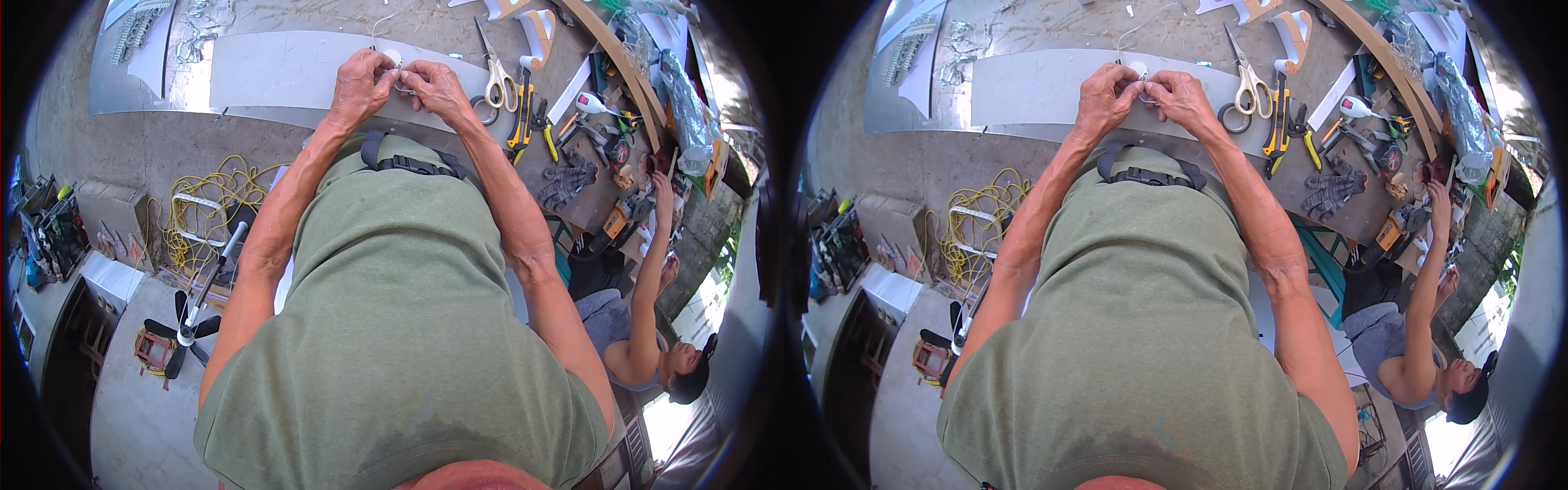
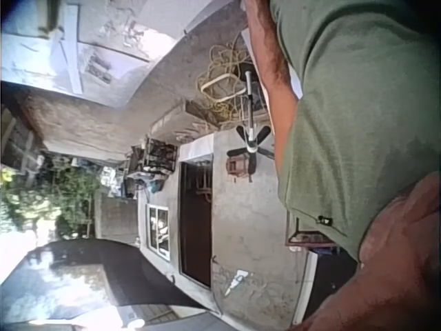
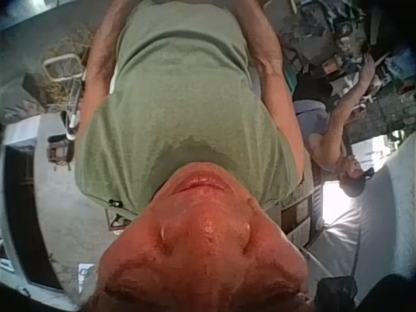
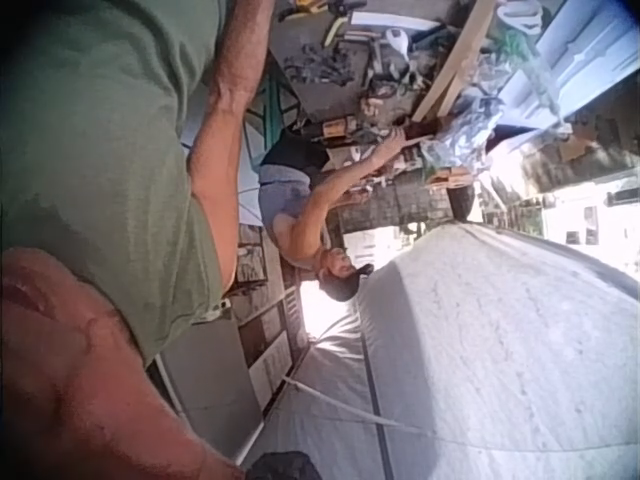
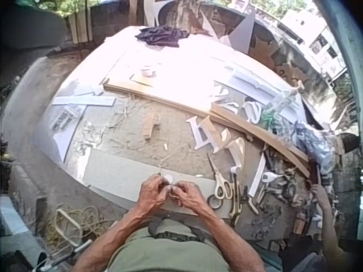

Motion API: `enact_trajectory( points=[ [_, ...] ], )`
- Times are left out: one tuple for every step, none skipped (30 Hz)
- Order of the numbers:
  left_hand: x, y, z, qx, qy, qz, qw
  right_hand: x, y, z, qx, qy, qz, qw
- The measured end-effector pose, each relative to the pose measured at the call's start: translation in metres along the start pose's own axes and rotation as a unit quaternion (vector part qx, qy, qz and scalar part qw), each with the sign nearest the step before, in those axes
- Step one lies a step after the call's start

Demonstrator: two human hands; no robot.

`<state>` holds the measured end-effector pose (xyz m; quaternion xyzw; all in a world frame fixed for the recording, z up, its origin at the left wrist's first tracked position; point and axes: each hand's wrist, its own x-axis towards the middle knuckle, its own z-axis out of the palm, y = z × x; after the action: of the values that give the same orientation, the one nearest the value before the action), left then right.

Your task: Cutting out and preparing plastic/foam letter shapes for a sign, including applying adhesive backing and small components.

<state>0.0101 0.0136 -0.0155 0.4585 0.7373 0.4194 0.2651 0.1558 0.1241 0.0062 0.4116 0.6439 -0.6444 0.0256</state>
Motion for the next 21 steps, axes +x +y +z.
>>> enact_trajectory(
  points=[
    [0.000,0.000,0.000,-0.004,0.002,-0.010,1.000,-0.001,0.001,0.000,-0.016,0.002,-0.010,1.000],
    [0.001,0.000,0.000,-0.003,0.002,-0.009,1.000,-0.001,0.001,0.000,-0.016,0.002,-0.011,1.000],
    [0.002,0.001,0.001,-0.004,0.004,0.001,1.000,-0.001,0.002,0.000,-0.044,0.015,-0.025,0.999],
    [0.002,0.000,0.002,-0.004,0.005,0.011,1.000,-0.001,0.002,-0.001,-0.072,0.027,-0.039,0.996],
    [0.003,-0.001,0.002,-0.003,0.006,0.011,1.000,-0.001,0.003,-0.001,-0.072,0.028,-0.040,0.996],
    [0.002,-0.002,0.002,0.021,0.001,0.029,0.999,-0.002,0.004,-0.002,-0.115,0.046,-0.052,0.991],
    [0.002,-0.003,0.002,0.045,-0.005,0.047,0.998,-0.003,0.005,-0.003,-0.158,0.064,-0.064,0.983],
    [0.001,-0.004,0.003,0.046,-0.005,0.048,0.998,-0.003,0.006,-0.004,-0.158,0.065,-0.064,0.983],
    [0.000,-0.005,0.003,0.050,-0.012,0.066,0.997,-0.003,0.006,-0.006,-0.170,0.074,-0.063,0.981],
    [0.001,-0.004,0.003,0.053,-0.019,0.085,0.995,-0.003,0.008,-0.008,-0.183,0.083,-0.062,0.978],
    [0.001,-0.003,0.003,0.054,-0.020,0.086,0.995,-0.003,0.009,-0.010,-0.182,0.085,-0.062,0.978],
    [0.000,-0.002,0.002,0.048,-0.026,0.076,0.996,-0.002,0.011,-0.013,-0.153,0.062,-0.068,0.984],
    [-0.002,-0.001,0.002,0.043,-0.032,0.066,0.996,-0.003,0.009,-0.015,-0.125,0.038,-0.074,0.989],
    [-0.003,-0.001,0.001,0.043,-0.033,0.067,0.996,-0.005,0.009,-0.016,-0.125,0.039,-0.075,0.989],
    [-0.004,-0.001,0.001,0.038,-0.031,0.060,0.997,-0.008,0.009,-0.016,-0.077,0.020,-0.060,0.995],
    [-0.004,0.000,0.001,0.033,-0.028,0.053,0.998,-0.011,0.008,-0.017,-0.029,0.001,-0.044,0.999],
    [-0.004,0.000,0.001,0.033,-0.028,0.054,0.998,-0.013,0.010,-0.018,-0.029,0.002,-0.045,0.999],
    [-0.003,0.001,0.002,0.033,-0.027,0.047,0.998,-0.014,0.012,-0.018,-0.025,-0.008,-0.047,0.999],
    [-0.003,0.001,0.003,0.032,-0.026,0.039,0.998,-0.016,0.011,-0.018,-0.022,-0.017,-0.048,0.998],
    [-0.003,0.001,0.003,0.032,-0.025,0.040,0.998,-0.018,0.011,-0.018,-0.022,-0.017,-0.049,0.998],
    [-0.003,0.001,0.003,0.026,-0.017,0.045,0.998,-0.020,0.011,-0.017,-0.015,-0.015,-0.054,0.998]
  ],
)
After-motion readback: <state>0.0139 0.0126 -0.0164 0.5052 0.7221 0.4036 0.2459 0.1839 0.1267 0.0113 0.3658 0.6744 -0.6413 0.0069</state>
